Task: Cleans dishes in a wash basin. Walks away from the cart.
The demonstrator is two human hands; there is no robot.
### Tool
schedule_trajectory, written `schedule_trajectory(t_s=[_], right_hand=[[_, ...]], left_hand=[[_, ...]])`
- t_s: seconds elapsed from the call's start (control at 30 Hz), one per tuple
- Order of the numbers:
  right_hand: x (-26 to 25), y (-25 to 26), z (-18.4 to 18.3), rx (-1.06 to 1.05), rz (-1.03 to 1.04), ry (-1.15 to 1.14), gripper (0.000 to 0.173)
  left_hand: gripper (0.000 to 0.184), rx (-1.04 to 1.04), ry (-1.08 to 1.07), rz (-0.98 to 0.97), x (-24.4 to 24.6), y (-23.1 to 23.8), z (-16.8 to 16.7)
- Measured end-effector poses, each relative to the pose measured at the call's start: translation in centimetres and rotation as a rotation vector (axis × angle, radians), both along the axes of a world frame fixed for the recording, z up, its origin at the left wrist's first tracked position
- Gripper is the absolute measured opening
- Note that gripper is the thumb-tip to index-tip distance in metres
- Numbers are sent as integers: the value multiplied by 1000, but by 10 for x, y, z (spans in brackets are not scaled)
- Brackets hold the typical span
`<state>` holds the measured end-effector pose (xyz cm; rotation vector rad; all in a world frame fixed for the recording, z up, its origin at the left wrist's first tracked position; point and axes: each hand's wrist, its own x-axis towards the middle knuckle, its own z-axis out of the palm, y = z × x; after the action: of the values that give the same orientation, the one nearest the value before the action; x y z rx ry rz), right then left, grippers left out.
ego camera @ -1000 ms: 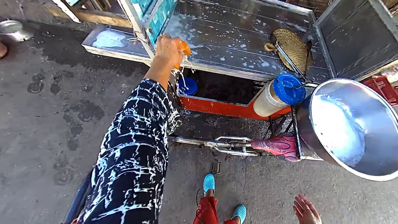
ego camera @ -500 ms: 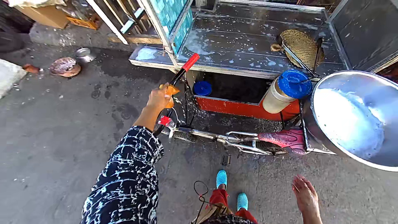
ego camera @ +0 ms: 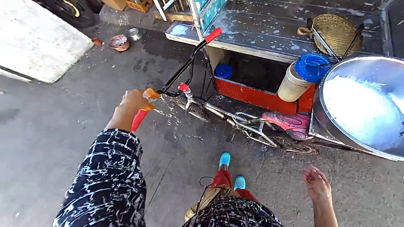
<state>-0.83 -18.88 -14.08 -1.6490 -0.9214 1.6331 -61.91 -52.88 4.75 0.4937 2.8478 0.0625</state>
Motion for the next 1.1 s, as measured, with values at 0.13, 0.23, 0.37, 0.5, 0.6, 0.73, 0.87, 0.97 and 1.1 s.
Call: schedule_trajectory(t_s=[0.13, 0.23, 0.37, 0.5, 0.6, 0.73, 0.87, 0.97, 1.1], right_hand=[[21, -1, -8, -48, -7, 9, 20], [32, 3, -12, -74, -10, 5, 19], [49, 4, -20, -124, -11, -19, 18], [52, 0, -21, -155, -11, -35, 18], [52, -7, -16, -179, 32, -27, 21], [68, -8, -4, -187, -2, -33, 25], [65, 3, 28, -119, -31, 3, 27], [44, 22, 65, 39, -32, 45, 37], [10, 59, 110, 254, -84, 190, 52]], left_hand=[[30, 42, 103, 85, 47, -42, -5], [31, 73, 157, 128, 66, -48, -9], [37, 76, 202, 173, 66, -28, -11], [44, 57, 135, 193, 42, 4, -10], [57, 119, 158, 69, 24, 36, -14], [46, 381, 92, -86, 53, 162, -11], [43, 922, -412, -126, 170, 298, 24], [37, 1197, -855, -288, 237, 375, 43], [38, 1269, -1090, -386, 315, 421, 75]])
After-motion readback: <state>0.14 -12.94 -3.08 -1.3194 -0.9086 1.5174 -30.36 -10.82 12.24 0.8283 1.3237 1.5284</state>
